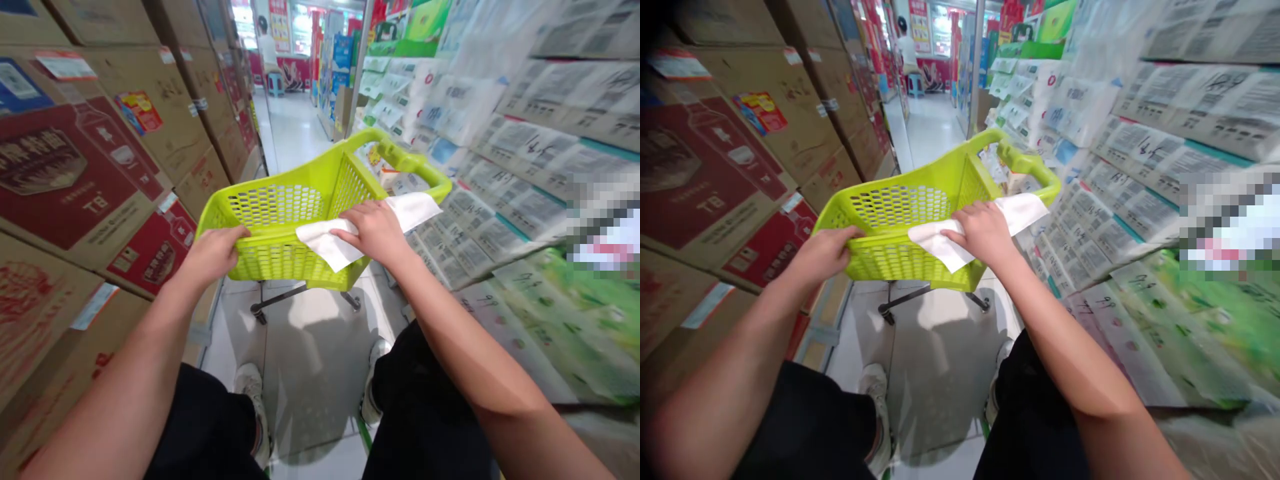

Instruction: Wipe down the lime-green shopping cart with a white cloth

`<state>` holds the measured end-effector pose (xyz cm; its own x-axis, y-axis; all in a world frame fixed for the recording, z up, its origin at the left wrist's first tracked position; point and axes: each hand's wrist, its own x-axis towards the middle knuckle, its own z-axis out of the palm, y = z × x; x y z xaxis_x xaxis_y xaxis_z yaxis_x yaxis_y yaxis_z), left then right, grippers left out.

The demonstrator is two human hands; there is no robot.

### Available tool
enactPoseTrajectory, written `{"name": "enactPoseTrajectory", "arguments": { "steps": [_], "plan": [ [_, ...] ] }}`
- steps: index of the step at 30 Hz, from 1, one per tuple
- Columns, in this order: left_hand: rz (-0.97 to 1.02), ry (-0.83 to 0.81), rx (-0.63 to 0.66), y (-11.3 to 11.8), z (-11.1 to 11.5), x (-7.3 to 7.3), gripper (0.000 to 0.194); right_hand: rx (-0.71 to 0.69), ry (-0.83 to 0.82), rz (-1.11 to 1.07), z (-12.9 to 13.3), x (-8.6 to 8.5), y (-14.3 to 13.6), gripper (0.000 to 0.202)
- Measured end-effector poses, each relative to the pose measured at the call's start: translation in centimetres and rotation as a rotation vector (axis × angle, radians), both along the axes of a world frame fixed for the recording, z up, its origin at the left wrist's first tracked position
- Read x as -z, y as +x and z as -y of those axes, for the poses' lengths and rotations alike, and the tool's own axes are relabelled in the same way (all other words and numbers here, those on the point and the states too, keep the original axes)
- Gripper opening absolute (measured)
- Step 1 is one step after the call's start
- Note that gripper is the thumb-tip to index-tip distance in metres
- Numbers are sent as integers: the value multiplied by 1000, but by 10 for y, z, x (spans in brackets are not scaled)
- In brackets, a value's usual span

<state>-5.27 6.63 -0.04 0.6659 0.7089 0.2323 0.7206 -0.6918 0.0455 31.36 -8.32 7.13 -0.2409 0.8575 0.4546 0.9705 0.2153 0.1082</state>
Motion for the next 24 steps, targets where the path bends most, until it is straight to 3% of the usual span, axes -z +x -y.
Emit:
{"name": "enactPoseTrajectory", "arguments": {
  "steps": [4, 9, 13, 16, 18, 20, 24],
  "plan": [
    [-160, 82, -139, 12, -3, -1, 29, 75, 15, 31, 34, -25, 15, 51],
    [-134, 150, -217, 18, -5, 2, 34, 177, 74, 41, 75, -58, 71, 43],
    [14, 231, -292, 32, 18, 3, 42, 175, 96, -2, 97, -62, 100, 42],
    [228, 215, -182, 65, 54, 2, 49, 147, 165, -30, 107, -51, 90, 43],
    [348, 93, -46, 94, 80, 0, 62, 142, 209, -80, 115, -45, 73, 42],
    [437, -5, 71, 118, 99, -1, 64, 109, 210, -139, 123, -45, 56, 39],
    [577, -111, 146, 130, 94, -2, 49, -18, 145, -310, 141, -56, 35, 36]
  ]
}}
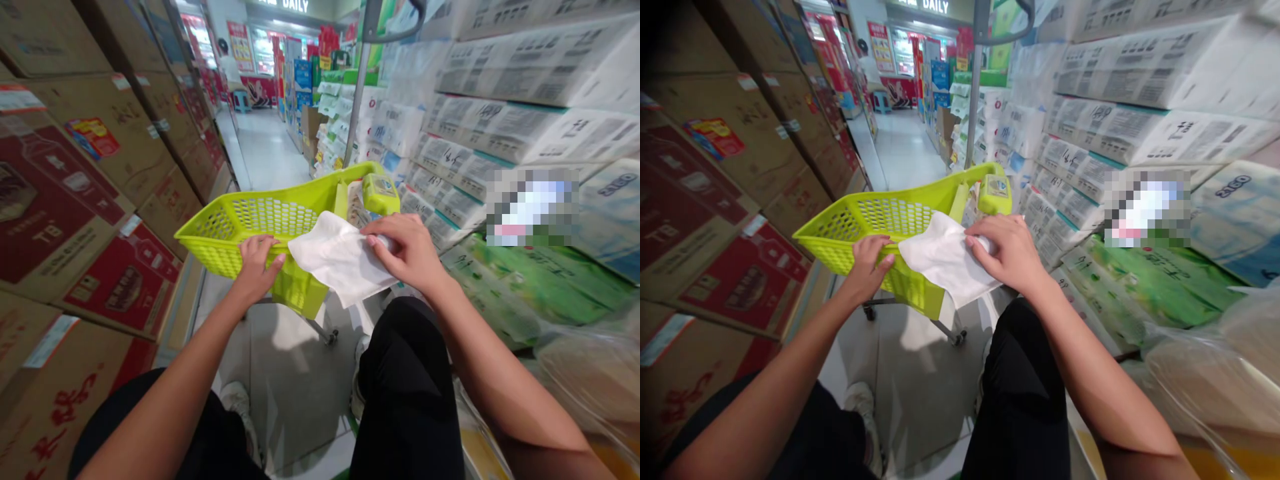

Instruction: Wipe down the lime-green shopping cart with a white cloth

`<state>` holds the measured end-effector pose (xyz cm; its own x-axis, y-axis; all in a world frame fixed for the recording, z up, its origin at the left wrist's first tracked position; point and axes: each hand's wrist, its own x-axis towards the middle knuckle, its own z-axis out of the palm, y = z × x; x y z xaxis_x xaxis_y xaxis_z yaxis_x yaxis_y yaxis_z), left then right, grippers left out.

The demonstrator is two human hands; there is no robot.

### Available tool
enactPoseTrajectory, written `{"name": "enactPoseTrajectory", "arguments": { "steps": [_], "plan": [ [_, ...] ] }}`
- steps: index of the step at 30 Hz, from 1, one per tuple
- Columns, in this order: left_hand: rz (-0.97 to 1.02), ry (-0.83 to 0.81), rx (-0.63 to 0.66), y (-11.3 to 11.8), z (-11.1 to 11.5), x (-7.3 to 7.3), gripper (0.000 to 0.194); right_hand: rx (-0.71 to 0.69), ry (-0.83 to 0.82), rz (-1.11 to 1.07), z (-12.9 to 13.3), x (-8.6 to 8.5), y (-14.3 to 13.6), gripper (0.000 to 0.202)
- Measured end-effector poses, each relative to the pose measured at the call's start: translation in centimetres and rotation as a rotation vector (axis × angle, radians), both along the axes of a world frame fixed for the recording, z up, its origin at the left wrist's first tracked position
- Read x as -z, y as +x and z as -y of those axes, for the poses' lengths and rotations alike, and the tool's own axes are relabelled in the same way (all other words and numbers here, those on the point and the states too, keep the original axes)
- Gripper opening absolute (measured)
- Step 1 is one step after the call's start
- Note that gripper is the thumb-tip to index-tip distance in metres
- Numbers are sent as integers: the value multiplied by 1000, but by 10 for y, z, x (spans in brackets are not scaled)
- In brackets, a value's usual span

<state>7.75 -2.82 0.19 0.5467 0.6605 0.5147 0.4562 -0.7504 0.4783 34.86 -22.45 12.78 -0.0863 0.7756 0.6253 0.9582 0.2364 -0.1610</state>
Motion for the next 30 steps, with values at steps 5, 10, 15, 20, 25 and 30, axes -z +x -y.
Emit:
{"name": "enactPoseTrajectory", "arguments": {
  "steps": [5, 10, 15, 20, 25, 30],
  "plan": [
    [74, -76, -17, -19, -25, -3, 49, 8, -74, 25, 4, -19, -6, 46],
    [173, -37, 23, -19, -3, -24, 63, -184, -209, -21, -4, -35, -24, 44],
    [373, -117, 205, -31, 19, -55, 44, -246, -210, -291, -10, -35, -42, 42],
    [717, -132, 35, -38, 38, -84, 39, -119, -112, -537, -35, -39, -25, 53],
    [681, -250, 91, -10, 57, -105, 60, 173, -155, -609, -72, -65, 36, 51],
    [436, -207, 141, 6, 69, -113, 54, 535, 23, -76, -80, -67, 60, 63]
  ]
}}
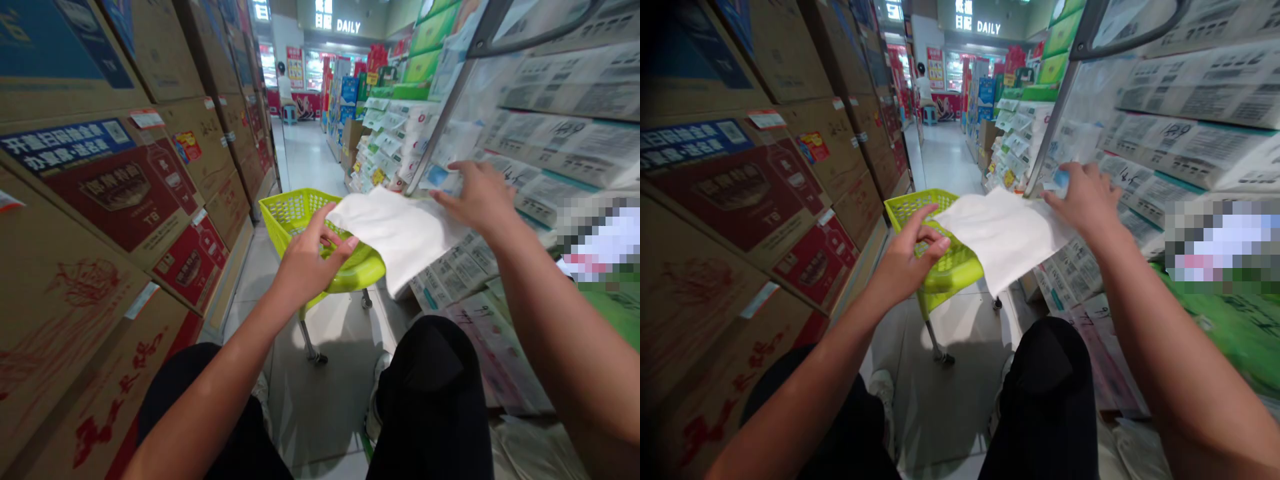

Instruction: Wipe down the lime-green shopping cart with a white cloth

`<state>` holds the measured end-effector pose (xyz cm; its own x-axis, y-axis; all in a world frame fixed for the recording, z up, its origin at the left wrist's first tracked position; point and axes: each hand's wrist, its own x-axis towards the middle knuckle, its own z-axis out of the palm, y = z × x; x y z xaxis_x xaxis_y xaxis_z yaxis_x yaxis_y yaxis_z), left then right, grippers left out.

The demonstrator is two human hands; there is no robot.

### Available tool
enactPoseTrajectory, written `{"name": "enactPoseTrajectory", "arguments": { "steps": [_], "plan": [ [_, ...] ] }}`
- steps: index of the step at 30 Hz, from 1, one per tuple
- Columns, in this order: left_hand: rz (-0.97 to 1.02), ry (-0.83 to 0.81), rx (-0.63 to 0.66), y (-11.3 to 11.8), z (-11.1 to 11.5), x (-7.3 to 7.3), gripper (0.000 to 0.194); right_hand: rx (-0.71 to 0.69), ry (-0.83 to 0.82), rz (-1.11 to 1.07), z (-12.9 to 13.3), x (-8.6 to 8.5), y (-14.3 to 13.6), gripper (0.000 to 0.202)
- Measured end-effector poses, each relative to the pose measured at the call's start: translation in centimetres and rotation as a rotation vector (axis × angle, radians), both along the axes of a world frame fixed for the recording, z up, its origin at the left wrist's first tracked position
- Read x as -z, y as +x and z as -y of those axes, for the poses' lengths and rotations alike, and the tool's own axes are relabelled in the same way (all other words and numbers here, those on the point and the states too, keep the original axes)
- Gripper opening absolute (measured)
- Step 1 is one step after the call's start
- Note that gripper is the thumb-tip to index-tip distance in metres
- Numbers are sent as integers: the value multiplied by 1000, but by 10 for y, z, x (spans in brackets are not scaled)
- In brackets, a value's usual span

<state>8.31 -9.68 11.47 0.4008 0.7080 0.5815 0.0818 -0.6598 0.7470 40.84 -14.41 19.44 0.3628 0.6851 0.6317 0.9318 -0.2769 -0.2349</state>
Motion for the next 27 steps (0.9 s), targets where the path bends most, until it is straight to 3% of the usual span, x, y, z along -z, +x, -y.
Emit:
{"name": "enactPoseTrajectory", "arguments": {
  "steps": [1, 3, 5, 7, 9, 12, 14, 16, 18, 20, 22, 27],
  "plan": [
    [-48, 8, 32, -1, 1, 0, 46, -26, 49, 106, 2, 4, -7, 60],
    [-134, 69, 94, -5, 0, 3, 42, -272, 67, 177, 6, 13, -28, 55],
    [-195, 185, 125, -11, -5, 7, 53, -620, -77, 150, 8, 21, -50, 58],
    [-196, 288, 127, -19, -14, 12, 60, -814, -248, 150, 6, 28, -59, 64],
    [-170, 326, 124, -26, -23, 16, 61, -817, -344, 172, 0, 31, -50, 68],
    [-107, 347, 125, -34, -33, 22, 61, -632, -426, 186, -8, 33, -22, 75],
    [-10, 362, 93, -36, -38, 26, 59, -575, -425, 192, -8, 34, -17, 76],
    [70, 372, 68, -36, -42, 29, 56, -662, -349, 209, 0, 36, -37, 72],
    [88, 369, 93, -35, -44, 30, 54, -801, -270, 239, 10, 37, -73, 66],
    [74, 350, 150, -35, -46, 29, 53, -881, -259, 273, 17, 37, -107, 62],
    [66, 317, 193, -36, -47, 28, 52, -908, -305, 278, 14, 34, -119, 60],
    [80, 298, 190, -43, -50, 28, 51, -753, -445, 164, -6, 27, -65, 72]
  ]
}}
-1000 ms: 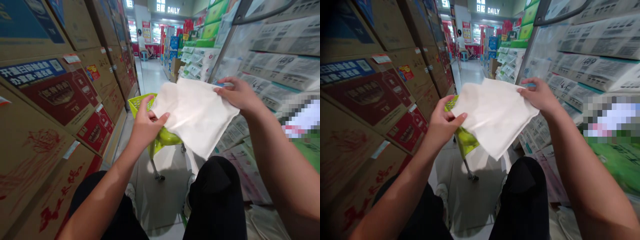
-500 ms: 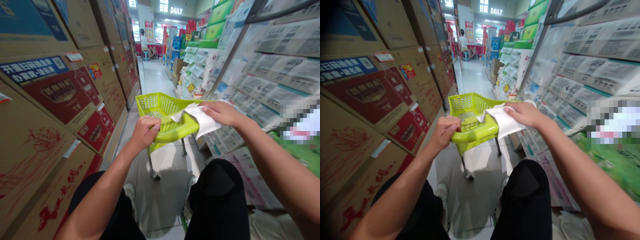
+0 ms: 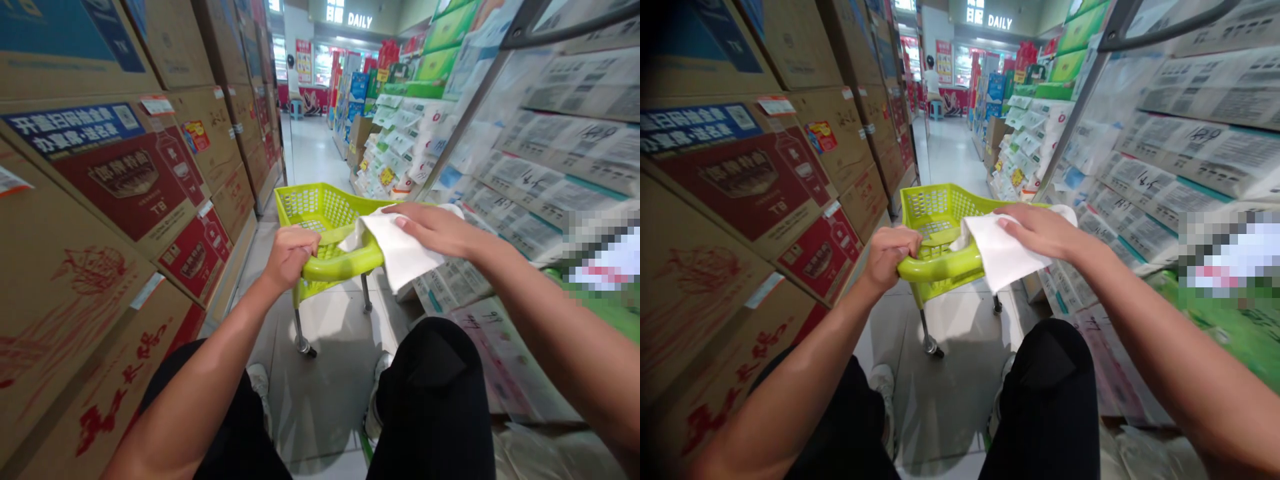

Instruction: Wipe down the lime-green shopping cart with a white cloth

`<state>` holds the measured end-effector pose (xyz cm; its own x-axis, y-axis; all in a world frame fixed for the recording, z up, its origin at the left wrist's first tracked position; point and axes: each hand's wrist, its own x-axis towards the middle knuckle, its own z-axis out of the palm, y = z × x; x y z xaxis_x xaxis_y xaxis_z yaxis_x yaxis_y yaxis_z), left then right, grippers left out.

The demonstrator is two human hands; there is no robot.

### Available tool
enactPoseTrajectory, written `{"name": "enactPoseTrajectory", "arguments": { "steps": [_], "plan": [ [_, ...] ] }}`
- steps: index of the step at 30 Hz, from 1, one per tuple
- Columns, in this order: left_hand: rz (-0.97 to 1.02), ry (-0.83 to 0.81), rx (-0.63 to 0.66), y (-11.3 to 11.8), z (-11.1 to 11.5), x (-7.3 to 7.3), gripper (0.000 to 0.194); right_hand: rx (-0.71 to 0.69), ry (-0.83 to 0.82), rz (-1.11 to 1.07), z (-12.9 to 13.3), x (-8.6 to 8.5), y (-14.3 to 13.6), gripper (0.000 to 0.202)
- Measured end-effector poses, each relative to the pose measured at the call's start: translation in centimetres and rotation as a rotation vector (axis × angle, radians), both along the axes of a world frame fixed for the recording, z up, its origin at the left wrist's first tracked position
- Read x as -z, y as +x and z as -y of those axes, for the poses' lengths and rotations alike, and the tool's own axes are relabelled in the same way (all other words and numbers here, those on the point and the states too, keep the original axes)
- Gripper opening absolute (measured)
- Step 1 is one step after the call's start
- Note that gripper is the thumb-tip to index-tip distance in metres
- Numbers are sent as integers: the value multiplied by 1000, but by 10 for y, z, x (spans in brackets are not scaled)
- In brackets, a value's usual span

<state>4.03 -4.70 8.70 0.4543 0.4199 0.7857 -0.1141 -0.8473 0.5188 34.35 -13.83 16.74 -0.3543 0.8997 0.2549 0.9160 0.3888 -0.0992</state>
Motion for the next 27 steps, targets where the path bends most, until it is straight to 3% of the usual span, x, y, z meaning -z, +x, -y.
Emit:
{"name": "enactPoseTrajectory", "arguments": {
  "steps": [3, 6, 9, 13, 15, 17, 19, 22, 27],
  "plan": [
    [43, 3, -15, -3, -1, 2, 49, -16, 60, -1, 10, 2, -1, 71],
    [66, 3, 12, -4, 0, 2, 46, -181, 144, 36, 23, 5, -46, 74],
    [26, 3, 26, -6, -1, 0, 44, -235, 78, 63, 13, 2, -71, 76],
    [-3, -7, 31, -10, -4, -1, 36, -64, -37, 23, -16, -4, -33, 77],
    [24, -8, 19, -13, -6, -1, 33, -36, -12, 2, -17, -4, -17, 75],
    [57, -8, 2, -17, -8, -1, 32, -80, 72, 13, -7, 1, -24, 75],
    [65, -3, 5, -20, -10, -1, 34, -179, 144, 40, 5, 6, -48, 78],
    [46, 4, 61, -25, -14, -1, 36, -303, 149, 64, 9, 10, -74, 77],
    [77, -83, 169, -31, -18, 2, 33, -77, 35, 48, -14, 5, -39, 79]
  ]
}}
